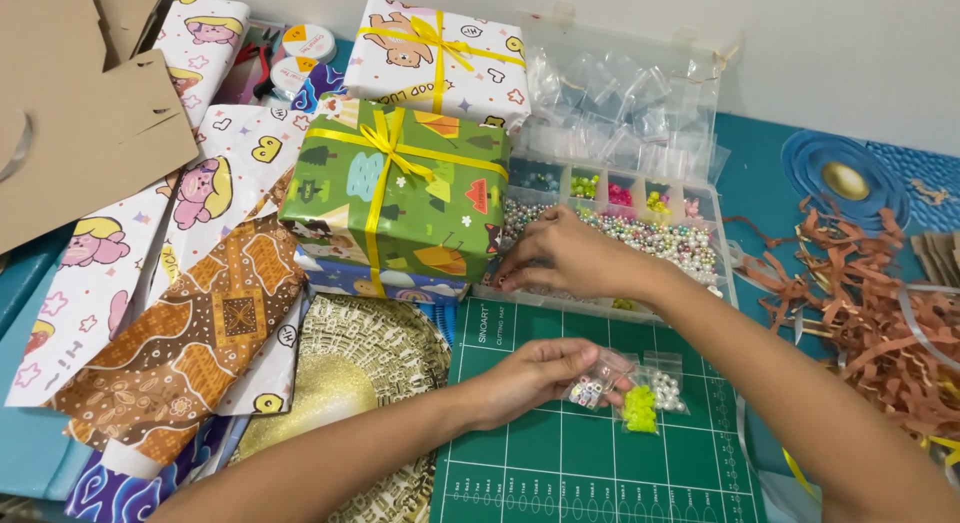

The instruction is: Packing small decorative beads into small plastic bags from a multi-compartment organizer tray.

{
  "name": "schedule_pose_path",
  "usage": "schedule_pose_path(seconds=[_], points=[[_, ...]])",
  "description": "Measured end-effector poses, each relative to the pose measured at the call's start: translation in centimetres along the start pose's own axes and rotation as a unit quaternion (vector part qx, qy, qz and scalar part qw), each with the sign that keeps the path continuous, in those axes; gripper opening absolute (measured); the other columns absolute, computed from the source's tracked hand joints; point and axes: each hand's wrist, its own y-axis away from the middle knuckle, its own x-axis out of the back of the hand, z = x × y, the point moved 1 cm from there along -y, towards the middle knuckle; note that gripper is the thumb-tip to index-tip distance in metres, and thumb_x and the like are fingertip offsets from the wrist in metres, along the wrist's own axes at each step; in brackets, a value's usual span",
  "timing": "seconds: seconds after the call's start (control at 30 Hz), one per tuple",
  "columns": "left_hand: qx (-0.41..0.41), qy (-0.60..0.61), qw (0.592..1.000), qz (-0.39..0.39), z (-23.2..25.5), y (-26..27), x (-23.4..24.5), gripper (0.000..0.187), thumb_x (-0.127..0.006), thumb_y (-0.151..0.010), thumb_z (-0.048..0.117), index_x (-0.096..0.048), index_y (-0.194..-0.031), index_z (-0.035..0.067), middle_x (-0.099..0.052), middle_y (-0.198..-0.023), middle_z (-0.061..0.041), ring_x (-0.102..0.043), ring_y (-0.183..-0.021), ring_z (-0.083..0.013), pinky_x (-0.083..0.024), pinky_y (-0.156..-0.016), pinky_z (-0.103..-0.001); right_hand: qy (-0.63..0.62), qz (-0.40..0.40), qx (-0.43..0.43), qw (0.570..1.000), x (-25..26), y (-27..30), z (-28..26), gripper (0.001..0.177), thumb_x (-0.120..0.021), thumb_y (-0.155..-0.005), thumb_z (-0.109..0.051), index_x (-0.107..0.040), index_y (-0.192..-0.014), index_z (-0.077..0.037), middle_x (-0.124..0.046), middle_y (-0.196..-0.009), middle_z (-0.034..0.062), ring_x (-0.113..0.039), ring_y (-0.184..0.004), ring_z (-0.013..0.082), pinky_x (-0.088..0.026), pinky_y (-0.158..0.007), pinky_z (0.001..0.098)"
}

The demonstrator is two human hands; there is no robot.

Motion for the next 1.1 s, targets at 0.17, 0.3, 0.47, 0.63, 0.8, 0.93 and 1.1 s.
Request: schedule_pose_path(seconds=[0.17, 0.3, 0.47, 0.63, 0.8, 0.93, 1.1], points=[[-0.016, -0.003, 1.0, -0.011, 0.0, 0.0, 0.0, 0.04, -0.046, -0.109, 0.023, -0.056, -0.137, -0.002, -0.067, -0.123, -0.015, -0.066, -0.111, -0.0219, -0.048, -0.109, -0.037, 0.0, 0.022, 0.011, 1.0, -0.4, -0.1, 0.2, 0.025, -0.067, -0.091, -0.04, -0.08, -0.107, -0.027, -0.08, -0.11, -0.0085, -0.066, -0.108, 0.014, -0.025, -0.11, 0.0458], [-0.057, 0.014, 0.997, 0.04, -0.8, -0.1, -0.6, 0.043, -0.052, -0.108, 0.031, -0.061, -0.132, -0.004, -0.069, -0.119, -0.018, -0.07, -0.106, -0.0206, -0.057, -0.096, -0.033, -0.034, 0.099, 0.015, 0.994, -1.4, 0.4, 0.2, 0.023, -0.072, -0.092, -0.044, -0.08, -0.101, -0.024, -0.081, -0.1, -0.0028, -0.068, -0.103, 0.018, -0.03, -0.107, 0.0446], [-0.056, 0.024, 0.997, 0.049, -0.8, -0.2, -0.8, 0.046, -0.053, -0.106, 0.032, -0.06, -0.132, -0.005, -0.07, -0.118, -0.02, -0.07, -0.107, -0.0239, -0.057, -0.095, -0.034, -0.037, 0.235, -0.023, 0.971, -0.7, 5.1, 1.1, 0.02, -0.07, -0.096, -0.041, -0.078, -0.104, -0.025, -0.078, -0.104, -0.0037, -0.065, -0.113, 0.0169, -0.031, -0.106, 0.0415], [-0.058, -0.002, 0.997, 0.055, -0.5, -0.9, -1.1, 0.047, -0.053, -0.104, 0.032, -0.06, -0.133, -0.005, -0.07, -0.118, -0.018, -0.07, -0.108, -0.0229, -0.056, -0.097, -0.034, -0.027, 0.361, -0.054, 0.931, -1.7, 11.4, 0.7, 0.014, -0.072, -0.095, -0.036, -0.078, -0.103, -0.027, -0.078, -0.101, -0.0089, -0.068, -0.111, 0.0132, -0.034, -0.103, 0.035], [-0.073, -0.076, 0.994, 0.035, 0.7, -2.0, -1.9, 0.043, -0.053, -0.105, 0.03, -0.062, -0.133, -0.001, -0.07, -0.12, -0.014, -0.067, -0.112, -0.0197, -0.052, -0.101, -0.033, -0.059, 0.415, -0.116, 0.901, -4.8, 15.5, 0.1, 0.012, -0.077, -0.092, -0.029, -0.08, -0.102, -0.021, -0.08, -0.09, -0.0064, -0.073, -0.094, 0.016, -0.045, -0.088, 0.0307], [-0.074, -0.066, 0.995, 0.023, 0.9, -2.8, -1.4, 0.043, -0.053, -0.105, 0.027, -0.06, -0.134, -0.004, -0.07, -0.121, -0.016, -0.066, -0.114, -0.0224, -0.051, -0.102, -0.035, -0.17, 0.468, -0.16, 0.852, -5.2, 16.1, -1.5, 0.013, -0.076, -0.093, -0.023, -0.082, -0.102, -0.018, -0.078, -0.083, -0.0004, -0.072, -0.085, 0.0137, -0.052, -0.082, 0.0282], [-0.059, -0.036, 0.997, 0.021, -0.4, -3.3, -0.1, 0.04, -0.053, -0.105, 0.026, -0.062, -0.132, -0.003, -0.071, -0.117, -0.017, -0.069, -0.111, -0.0229, -0.054, -0.099, -0.035, -0.294, 0.496, -0.177, 0.798, -7.2, 15.6, -1.3, 0.015, -0.078, -0.09, -0.018, -0.084, -0.102, -0.01, -0.077, -0.079, 0.0046, -0.063, -0.076, 0.0096, -0.054, -0.082, 0.0293]])
